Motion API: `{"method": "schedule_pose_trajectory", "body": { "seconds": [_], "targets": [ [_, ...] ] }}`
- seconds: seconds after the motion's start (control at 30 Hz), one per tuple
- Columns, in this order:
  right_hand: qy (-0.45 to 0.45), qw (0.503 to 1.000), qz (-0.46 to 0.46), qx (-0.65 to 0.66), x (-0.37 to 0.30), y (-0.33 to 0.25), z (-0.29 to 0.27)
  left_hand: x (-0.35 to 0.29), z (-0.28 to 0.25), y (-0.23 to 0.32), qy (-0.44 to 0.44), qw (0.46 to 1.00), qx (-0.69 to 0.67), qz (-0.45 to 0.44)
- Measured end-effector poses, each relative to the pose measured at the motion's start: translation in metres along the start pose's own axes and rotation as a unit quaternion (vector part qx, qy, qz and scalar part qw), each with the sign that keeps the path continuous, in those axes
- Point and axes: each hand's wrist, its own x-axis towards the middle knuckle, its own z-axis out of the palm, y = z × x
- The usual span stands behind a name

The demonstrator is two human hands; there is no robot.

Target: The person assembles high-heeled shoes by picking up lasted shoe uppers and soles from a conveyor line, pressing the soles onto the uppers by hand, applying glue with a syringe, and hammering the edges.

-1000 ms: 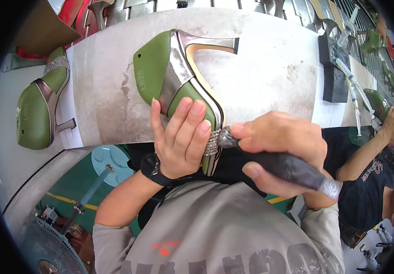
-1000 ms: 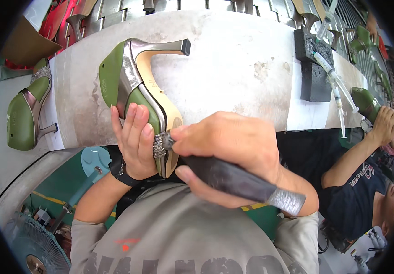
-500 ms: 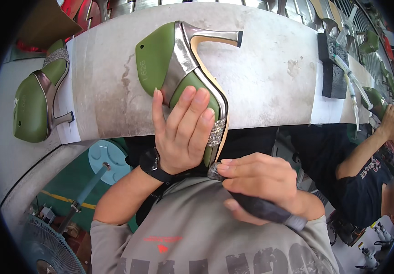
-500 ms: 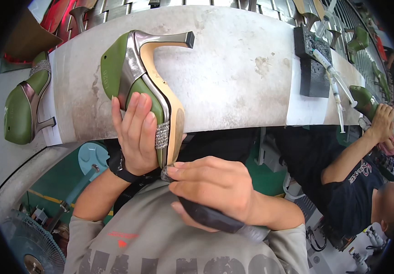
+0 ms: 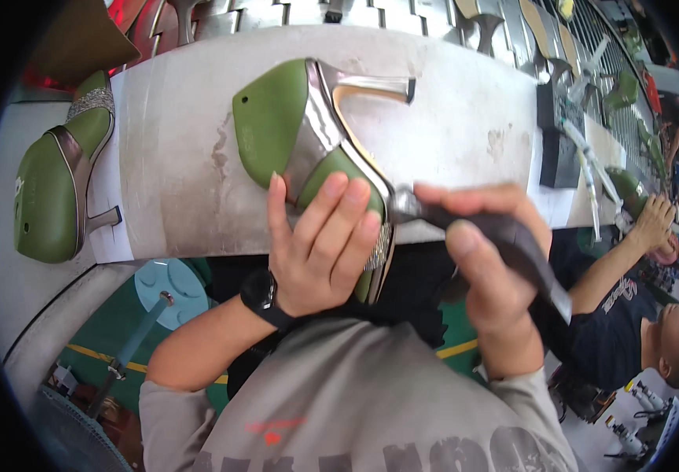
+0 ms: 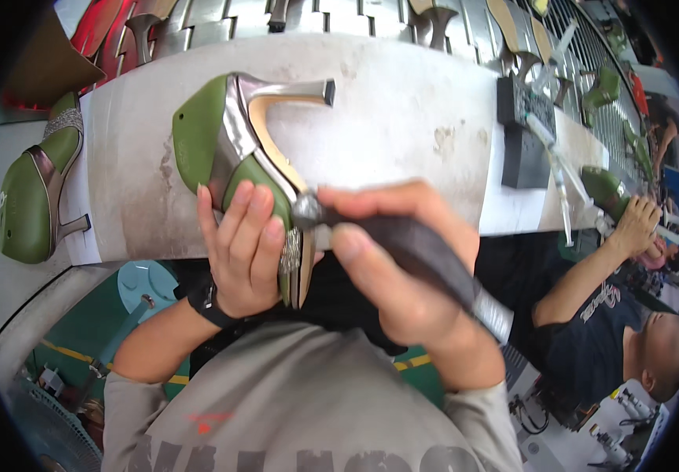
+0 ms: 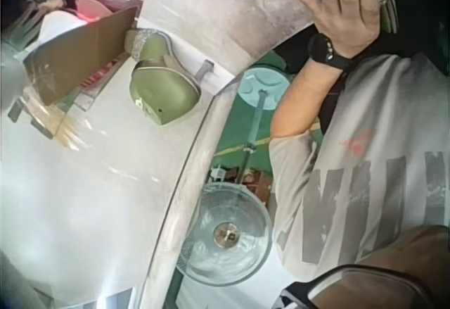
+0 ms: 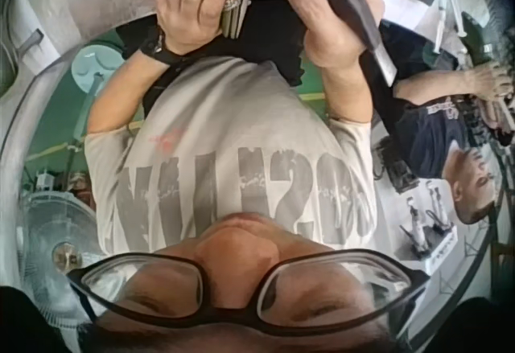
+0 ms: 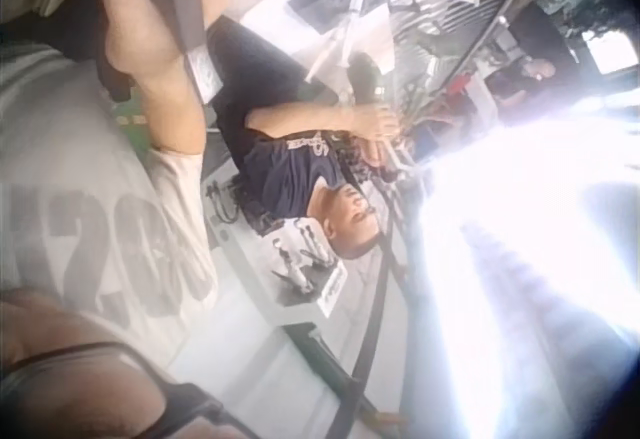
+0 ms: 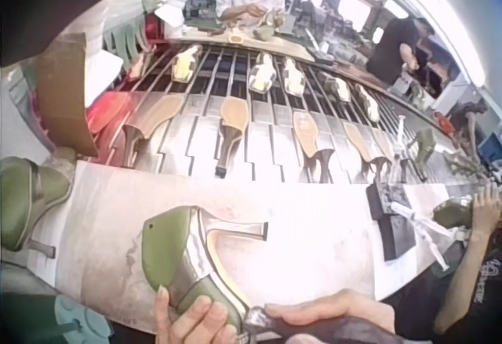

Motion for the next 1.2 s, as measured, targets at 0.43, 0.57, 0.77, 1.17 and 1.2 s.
{"method": "schedule_pose_trajectory", "body": {
  "seconds": [0.43, 0.57, 0.77, 1.17, 1.2],
  "targets": [
    [0.013, 0.997, 0.005, -0.072, -0.003, -0.003, 0.010, -0.002, 0.000, 0.005, -0.007, 1.000, -0.009, -0.006],
    [-0.062, 0.994, -0.022, -0.089, -0.005, 0.003, -0.008, -0.005, -0.002, 0.004, -0.009, 0.998, -0.041, -0.037],
    [-0.004, 0.992, 0.112, 0.056, 0.009, -0.004, -0.012, -0.009, 0.001, 0.010, -0.011, 0.997, -0.048, -0.053],
    [-0.212, 0.942, 0.255, -0.040, 0.118, -0.030, -0.026, -0.010, 0.001, 0.011, -0.004, 0.997, -0.053, -0.050],
    [-0.202, 0.928, 0.293, -0.109, 0.125, -0.035, -0.021, -0.010, 0.001, 0.010, -0.004, 0.998, -0.050, -0.049]
  ]
}}
